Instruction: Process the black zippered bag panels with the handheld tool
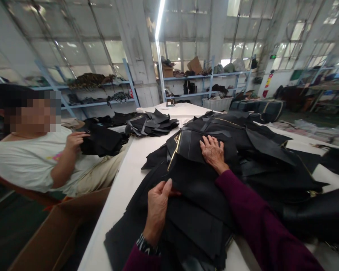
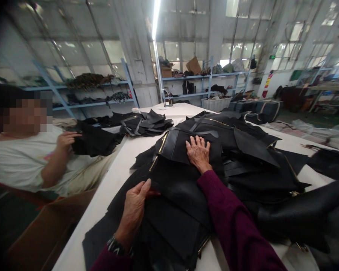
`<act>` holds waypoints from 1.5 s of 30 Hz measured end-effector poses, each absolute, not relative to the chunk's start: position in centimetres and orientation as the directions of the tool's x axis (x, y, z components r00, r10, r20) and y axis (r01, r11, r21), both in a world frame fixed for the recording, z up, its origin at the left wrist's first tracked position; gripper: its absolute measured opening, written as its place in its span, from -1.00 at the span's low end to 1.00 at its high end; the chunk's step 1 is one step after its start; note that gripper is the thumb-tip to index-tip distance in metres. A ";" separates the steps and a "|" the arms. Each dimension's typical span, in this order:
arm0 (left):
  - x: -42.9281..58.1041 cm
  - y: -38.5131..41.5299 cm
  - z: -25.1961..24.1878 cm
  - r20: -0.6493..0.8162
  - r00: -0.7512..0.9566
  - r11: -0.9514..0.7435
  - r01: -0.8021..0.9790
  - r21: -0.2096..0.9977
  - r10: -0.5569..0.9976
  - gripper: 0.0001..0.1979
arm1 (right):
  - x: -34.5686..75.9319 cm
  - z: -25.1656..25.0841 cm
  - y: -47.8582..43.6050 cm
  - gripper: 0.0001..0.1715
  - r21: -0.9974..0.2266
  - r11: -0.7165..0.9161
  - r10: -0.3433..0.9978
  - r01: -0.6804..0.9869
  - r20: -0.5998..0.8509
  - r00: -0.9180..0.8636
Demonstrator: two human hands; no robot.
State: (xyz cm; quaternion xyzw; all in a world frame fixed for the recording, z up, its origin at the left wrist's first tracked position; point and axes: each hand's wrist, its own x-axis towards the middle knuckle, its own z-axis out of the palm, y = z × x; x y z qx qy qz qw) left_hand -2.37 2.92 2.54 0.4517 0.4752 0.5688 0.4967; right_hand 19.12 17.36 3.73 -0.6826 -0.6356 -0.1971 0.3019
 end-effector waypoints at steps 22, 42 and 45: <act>-2.3 4.3 0.1 0.086 -0.231 -0.053 0.142 0.988 0.969 -0.52 | 19.3 3.6 15.6 -0.58 -0.236 0.070 0.726 0.969 0.678 0.113; -1.6 4.2 0.6 0.045 -0.285 -0.054 -0.023 0.998 0.957 -0.49 | 11.7 3.5 6.6 -0.57 -0.412 0.718 0.645 0.560 0.696 -0.315; -1.6 4.2 0.6 0.058 -0.282 -0.060 0.002 0.998 0.958 -0.46 | 12.4 4.0 6.7 -0.65 -0.506 0.705 0.656 0.498 0.732 -0.185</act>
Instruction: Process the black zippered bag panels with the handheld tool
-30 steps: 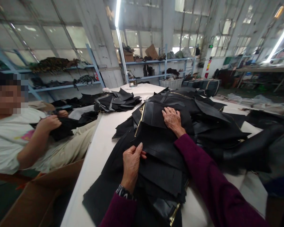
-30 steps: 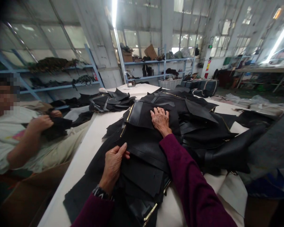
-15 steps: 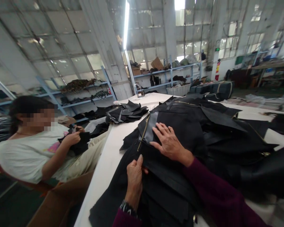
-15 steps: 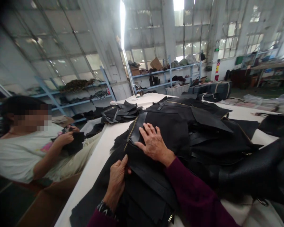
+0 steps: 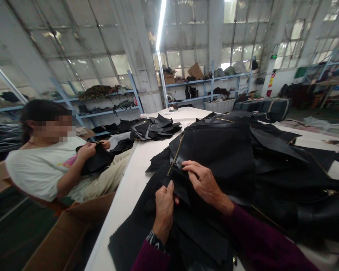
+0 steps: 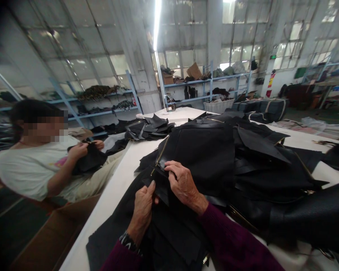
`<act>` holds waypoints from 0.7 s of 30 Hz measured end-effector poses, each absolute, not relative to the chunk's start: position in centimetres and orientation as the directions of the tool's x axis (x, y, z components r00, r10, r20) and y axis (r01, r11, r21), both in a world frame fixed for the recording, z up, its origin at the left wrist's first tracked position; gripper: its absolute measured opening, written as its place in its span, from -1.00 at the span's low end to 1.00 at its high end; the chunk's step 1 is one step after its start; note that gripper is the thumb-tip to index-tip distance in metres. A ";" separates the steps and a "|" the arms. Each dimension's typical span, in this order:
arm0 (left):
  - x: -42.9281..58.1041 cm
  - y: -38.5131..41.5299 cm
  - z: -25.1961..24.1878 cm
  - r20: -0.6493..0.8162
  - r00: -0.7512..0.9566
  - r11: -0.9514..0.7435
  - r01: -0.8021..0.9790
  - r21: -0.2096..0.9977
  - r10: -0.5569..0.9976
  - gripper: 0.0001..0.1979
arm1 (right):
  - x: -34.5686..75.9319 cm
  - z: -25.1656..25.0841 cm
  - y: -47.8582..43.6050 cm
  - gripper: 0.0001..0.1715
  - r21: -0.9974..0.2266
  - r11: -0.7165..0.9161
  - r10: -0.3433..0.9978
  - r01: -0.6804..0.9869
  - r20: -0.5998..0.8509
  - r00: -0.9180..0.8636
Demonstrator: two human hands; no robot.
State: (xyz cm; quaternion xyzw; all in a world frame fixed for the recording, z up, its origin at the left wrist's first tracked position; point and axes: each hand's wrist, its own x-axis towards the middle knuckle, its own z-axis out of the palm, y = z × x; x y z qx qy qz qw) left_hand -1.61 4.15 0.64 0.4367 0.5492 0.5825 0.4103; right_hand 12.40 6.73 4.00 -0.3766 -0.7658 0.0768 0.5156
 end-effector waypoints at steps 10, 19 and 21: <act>-2.0 4.6 -0.3 0.069 -0.264 -0.066 0.019 0.998 0.962 -0.45 | 12.1 3.1 6.4 -0.64 -0.486 0.747 0.620 0.454 0.756 -0.209; -2.4 4.6 -0.4 0.119 -0.268 -0.117 0.024 0.993 0.956 -0.53 | 11.7 3.0 4.7 -0.42 -0.237 0.720 0.587 0.652 0.708 -0.392; -2.5 4.5 -0.3 0.108 -0.270 -0.115 -0.013 0.993 0.957 -0.54 | 11.5 2.7 3.7 -0.29 -0.183 0.705 0.595 0.685 0.679 -0.431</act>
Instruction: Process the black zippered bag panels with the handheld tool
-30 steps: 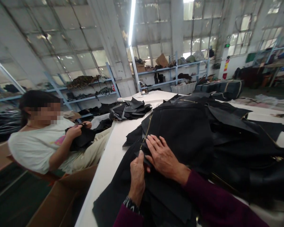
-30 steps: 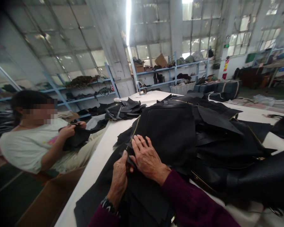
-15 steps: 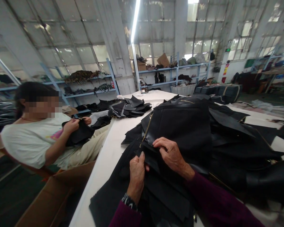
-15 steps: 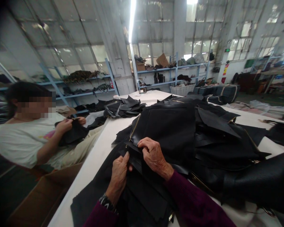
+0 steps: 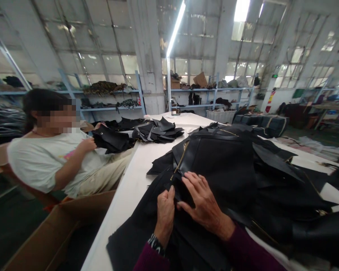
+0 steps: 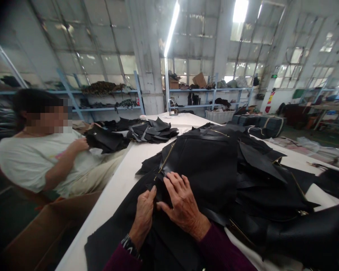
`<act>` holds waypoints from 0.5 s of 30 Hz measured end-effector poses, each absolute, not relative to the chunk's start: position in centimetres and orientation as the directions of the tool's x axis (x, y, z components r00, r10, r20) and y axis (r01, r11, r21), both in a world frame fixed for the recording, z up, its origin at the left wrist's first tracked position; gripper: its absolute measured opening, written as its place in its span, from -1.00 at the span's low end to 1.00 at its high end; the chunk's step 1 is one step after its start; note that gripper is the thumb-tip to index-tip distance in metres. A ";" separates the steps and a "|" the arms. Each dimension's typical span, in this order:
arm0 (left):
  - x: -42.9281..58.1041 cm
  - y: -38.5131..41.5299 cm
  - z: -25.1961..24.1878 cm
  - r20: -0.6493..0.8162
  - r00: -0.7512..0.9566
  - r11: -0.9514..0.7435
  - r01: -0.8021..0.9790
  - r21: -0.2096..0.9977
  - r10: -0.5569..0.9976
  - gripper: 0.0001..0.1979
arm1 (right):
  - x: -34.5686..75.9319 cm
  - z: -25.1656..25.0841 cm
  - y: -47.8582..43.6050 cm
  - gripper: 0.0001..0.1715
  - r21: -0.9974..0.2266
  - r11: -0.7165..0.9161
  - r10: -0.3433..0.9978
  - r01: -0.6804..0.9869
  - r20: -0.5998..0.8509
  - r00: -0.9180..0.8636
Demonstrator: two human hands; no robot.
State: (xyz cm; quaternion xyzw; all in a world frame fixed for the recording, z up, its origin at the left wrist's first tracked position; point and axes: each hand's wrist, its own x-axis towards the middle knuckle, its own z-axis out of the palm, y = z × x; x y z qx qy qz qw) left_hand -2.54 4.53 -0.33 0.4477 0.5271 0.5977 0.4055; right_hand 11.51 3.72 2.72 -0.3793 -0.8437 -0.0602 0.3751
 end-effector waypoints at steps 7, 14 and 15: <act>-2.5 3.8 0.6 0.122 -0.238 -0.142 -0.069 0.987 0.963 -0.51 | 10.9 0.5 0.5 -0.50 -0.105 0.578 0.661 0.809 0.642 -0.389; -3.0 3.5 1.4 0.178 -0.157 -0.199 -0.130 0.971 0.971 -0.44 | 13.2 2.5 1.1 -0.62 -0.237 0.503 0.731 0.831 0.630 -0.262; -3.2 3.5 1.4 0.165 -0.148 -0.190 -0.173 0.966 0.975 -0.43 | 13.7 3.8 1.3 -0.68 -0.277 0.497 0.750 0.822 0.614 -0.247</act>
